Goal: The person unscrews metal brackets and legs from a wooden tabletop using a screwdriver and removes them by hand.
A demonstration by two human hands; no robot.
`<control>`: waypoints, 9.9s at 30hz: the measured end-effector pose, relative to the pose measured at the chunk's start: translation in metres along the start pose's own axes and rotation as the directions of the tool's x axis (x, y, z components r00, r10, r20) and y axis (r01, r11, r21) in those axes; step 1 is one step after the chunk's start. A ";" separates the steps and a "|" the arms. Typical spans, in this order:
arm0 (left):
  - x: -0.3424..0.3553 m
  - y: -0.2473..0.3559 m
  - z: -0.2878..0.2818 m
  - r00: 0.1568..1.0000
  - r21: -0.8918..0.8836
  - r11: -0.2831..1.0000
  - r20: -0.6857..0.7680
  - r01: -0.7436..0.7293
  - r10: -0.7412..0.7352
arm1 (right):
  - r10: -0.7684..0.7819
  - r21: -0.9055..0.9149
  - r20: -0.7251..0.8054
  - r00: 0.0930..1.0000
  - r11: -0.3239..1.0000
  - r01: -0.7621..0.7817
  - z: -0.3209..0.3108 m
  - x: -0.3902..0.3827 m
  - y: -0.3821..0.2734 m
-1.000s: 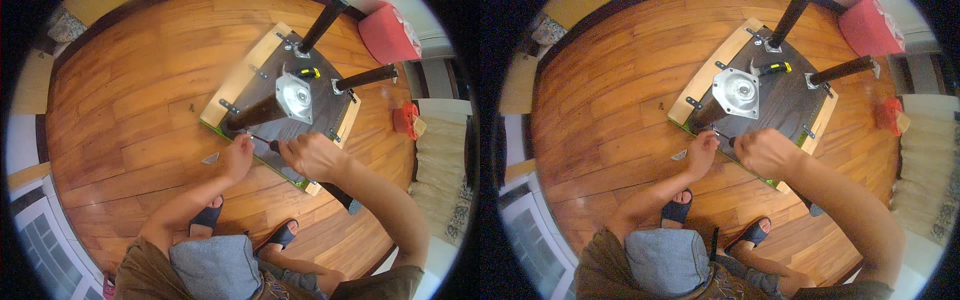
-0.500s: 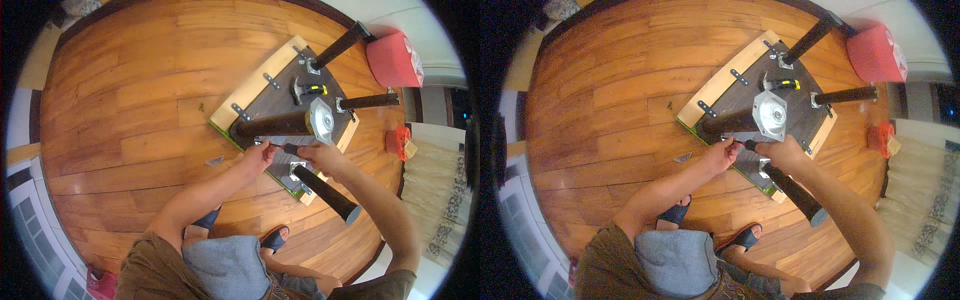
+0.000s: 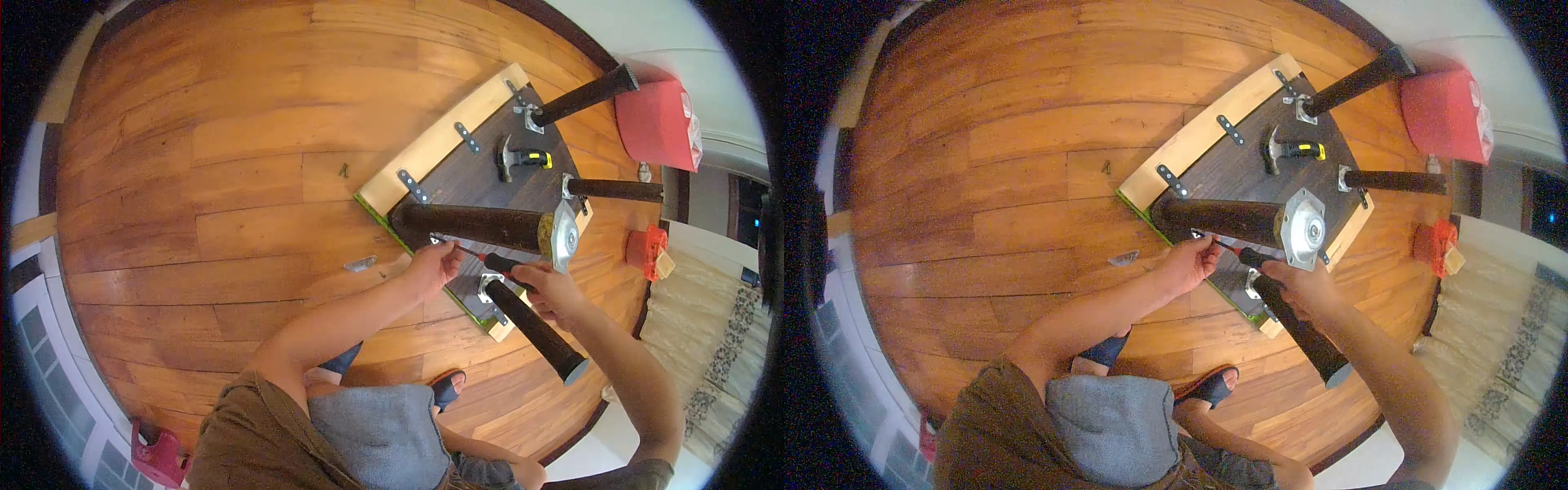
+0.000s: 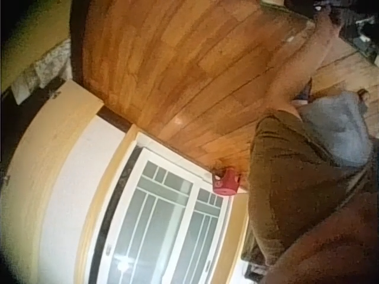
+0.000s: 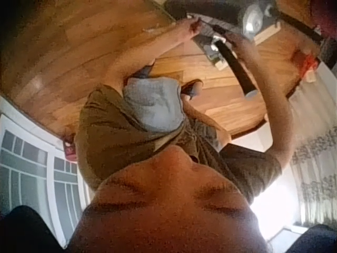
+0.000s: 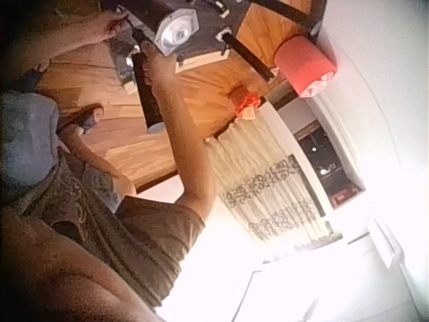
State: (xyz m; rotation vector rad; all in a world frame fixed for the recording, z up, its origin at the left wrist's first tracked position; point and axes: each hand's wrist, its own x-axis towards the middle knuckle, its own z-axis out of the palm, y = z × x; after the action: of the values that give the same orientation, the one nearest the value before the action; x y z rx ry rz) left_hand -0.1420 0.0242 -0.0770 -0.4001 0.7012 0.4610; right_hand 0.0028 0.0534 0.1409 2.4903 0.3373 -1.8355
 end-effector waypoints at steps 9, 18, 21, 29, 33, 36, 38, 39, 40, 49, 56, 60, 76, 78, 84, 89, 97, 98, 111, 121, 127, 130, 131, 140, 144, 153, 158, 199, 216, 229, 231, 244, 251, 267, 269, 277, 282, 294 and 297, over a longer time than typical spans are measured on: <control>0.004 0.006 -0.008 0.999 -0.145 0.988 0.008 0.053 -0.053 | -0.900 -0.806 0.248 0.357 0.013 0.592 0.022 -0.008 0.013; 0.001 0.009 -0.008 0.997 -0.122 0.991 -0.056 0.049 -0.056 | -0.881 -0.834 0.149 0.449 0.132 0.536 0.027 -0.023 0.009; -0.003 0.007 -0.005 0.995 -0.078 0.993 -0.020 0.094 -0.096 | -0.779 -0.834 0.533 0.331 -0.418 0.360 0.021 -0.029 0.004; 0.003 0.002 -0.003 0.995 -0.174 0.980 0.007 0.101 -0.101 | -0.790 -0.626 -0.168 0.589 0.547 0.555 0.033 -0.022 0.019; -0.001 -0.001 -0.007 0.987 -0.138 0.984 0.128 0.111 -0.094 | -0.892 -0.878 0.110 0.439 0.120 0.464 0.033 -0.023 0.020; -0.007 -0.001 -0.011 0.986 -0.110 0.989 0.146 0.101 -0.085 | -0.855 -0.876 0.396 0.334 -0.244 0.415 0.032 -0.028 0.014; -0.011 -0.002 -0.006 0.982 -0.097 0.990 0.170 0.103 -0.086 | -0.803 -0.871 0.472 0.364 -0.360 0.335 0.027 -0.035 0.005; -0.014 -0.006 -0.002 0.983 -0.095 0.991 0.164 0.097 -0.081 | -0.804 -0.871 0.471 0.362 -0.360 0.334 0.025 -0.034 0.006; -0.017 -0.008 0.004 0.985 -0.094 0.992 0.156 0.089 -0.074 | -0.844 -0.891 0.404 0.353 -0.276 0.360 0.022 -0.032 0.009; -0.016 -0.004 0.020 0.991 -0.163 0.978 0.064 0.127 -0.118 | -0.632 -0.662 -0.228 0.741 0.658 0.358 0.030 -0.025 0.010; -0.017 -0.006 0.022 0.997 -0.104 0.992 0.028 0.068 -0.066 | -0.797 -0.805 0.533 0.283 -0.376 0.458 0.031 -0.035 -0.011; -0.017 -0.003 0.021 0.998 -0.111 0.992 0.027 0.066 -0.064 | -0.842 -0.830 0.469 0.265 -0.319 0.457 0.037 -0.030 -0.008; 0.003 0.043 -0.003 0.974 0.265 0.948 0.090 0.178 -0.208 | -0.864 -0.596 -0.295 0.408 0.500 0.628 0.037 0.002 0.042; 0.010 0.043 0.002 0.968 0.289 0.933 0.068 0.213 -0.242 | -0.705 -0.332 -0.362 0.609 0.709 0.623 0.032 0.012 0.048; 0.039 0.085 -0.017 0.967 0.713 0.675 -0.018 0.190 -0.254 | -0.843 -0.628 -0.478 0.247 0.525 0.575 0.034 0.027 0.041; 0.042 0.118 -0.011 0.974 0.848 0.491 -0.116 0.199 -0.194 | -0.872 -0.662 -0.297 0.389 0.482 0.575 0.031 -0.002 0.031; 0.089 0.170 -0.019 0.929 0.739 0.568 -0.334 0.362 -0.157 | -0.877 -0.729 -0.295 0.380 0.463 0.504 0.032 0.011 0.042; 0.096 0.175 -0.021 0.904 0.663 0.631 -0.395 0.402 -0.162 | -0.882 -0.713 -0.321 0.346 0.465 0.525 0.033 0.012 0.041; 0.024 0.083 0.009 0.939 0.390 0.856 -0.204 0.338 -0.278 | -0.910 -0.702 -0.355 0.215 0.411 0.582 0.034 0.027 0.050; 0.004 0.026 -0.013 0.990 -0.023 0.993 0.086 0.113 -0.111 | -0.129 0.169 0.055 0.990 0.979 0.118 0.017 -0.001 0.040; -0.001 0.004 -0.016 0.999 -0.257 0.966 0.033 -0.023 0.033 | -0.540 -0.609 0.017 0.842 0.662 0.437 0.018 0.004 0.032; -0.004 0.004 -0.011 0.999 -0.271 0.962 0.048 0.019 -0.007 | -0.821 -0.895 0.328 0.467 -0.112 0.432 0.025 -0.012 0.024; -0.001 0.007 -0.015 0.998 -0.269 0.963 0.066 0.032 -0.015 | -0.813 -0.890 0.348 0.467 -0.129 0.438 0.027 -0.016 0.021; 0.004 0.000 -0.014 0.999 -0.254 0.967 0.038 -0.019 0.030 | -0.722 -0.637 -0.140 0.678 0.589 0.497 0.015 -0.016 0.024; -0.001 0.004 -0.012 0.995 -0.061 0.996 -0.071 -0.070 0.065 | -0.968 -0.812 0.202 0.148 -0.081 0.578 0.008 -0.017 0.020; -0.018 0.010 -0.021 0.628 0.884 0.083 0.257 -0.459 0.734 | -0.874 -0.909 -0.032 0.485 0.227 0.350 0.015 -0.016 0.017; -0.024 0.021 -0.012 0.521 0.847 -0.467 0.526 -0.253 0.672 | -0.965 -0.767 -0.004 0.261 0.171 0.618 0.023 -0.019 0.028; 0.004 0.033 -0.023 0.447 0.229 -0.973 0.869 0.015 0.212 | -0.960 -0.830 -0.097 0.264 0.224 0.511 0.048 -0.065 0.050; -0.009 0.030 -0.023 0.400 0.493 -0.854 0.826 -0.167 0.398 | -0.955 -0.697 -0.078 0.286 0.258 0.670 0.052 -0.057 0.120; -0.007 0.027 -0.018 0.404 0.502 -0.862 0.805 -0.074 0.434 | -0.952 -0.584 -0.069 0.297 0.280 0.762 0.051 -0.038 0.147; -0.009 0.022 -0.017 0.436 0.557 -0.823 0.772 -0.113 0.463 | -0.932 -0.593 -0.044 0.359 0.313 0.742 0.052 -0.035 0.151; -0.026 0.040 -0.024 0.356 0.465 -0.873 0.849 -0.148 0.391 | -0.943 -0.601 0.031 0.331 0.247 0.760 0.063 -0.029 0.151; -0.036 0.048 -0.029 0.425 0.538 -0.838 0.783 -0.097 0.454 | -0.961 -0.564 0.037 0.273 0.206 0.799 0.074 -0.026 0.148; -0.106 0.082 -0.035 0.708 0.526 -0.850 0.605 -0.012 0.364 | -0.370 0.452 -0.606 0.704 0.568 0.688 0.088 0.071 0.150; -0.098 0.083 -0.010 0.697 0.620 -0.782 0.589 -0.066 0.409 | -0.202 0.538 -0.691 0.695 0.498 0.680 0.099 0.072 0.150; -0.040 0.087 0.070 0.808 0.818 -0.440 0.518 -0.371 0.281 | -0.090 0.710 -0.646 0.758 0.295 0.639 0.120 0.061 0.179; -0.053 0.103 0.059 0.784 0.764 -0.385 0.604 -0.517 0.145 | -0.046 0.742 -0.642 0.765 0.216 0.635 0.120 0.075 0.180; -0.058 0.102 0.060 0.749 0.727 -0.437 0.642 -0.530 0.160 | -0.040 0.797 -0.574 0.818 0.201 0.569 0.111 0.078 0.171; -0.064 0.099 0.051 0.713 0.756 -0.339 0.648 -0.560 0.268 | -0.023 0.802 -0.548 0.836 0.269 0.533 0.108 0.070 0.168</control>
State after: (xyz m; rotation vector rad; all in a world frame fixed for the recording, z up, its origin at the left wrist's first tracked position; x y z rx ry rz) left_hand -0.2111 0.1136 -0.0166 1.6023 0.7781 0.5198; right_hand -0.0473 -0.1166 0.0243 3.9388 -0.5847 -1.8280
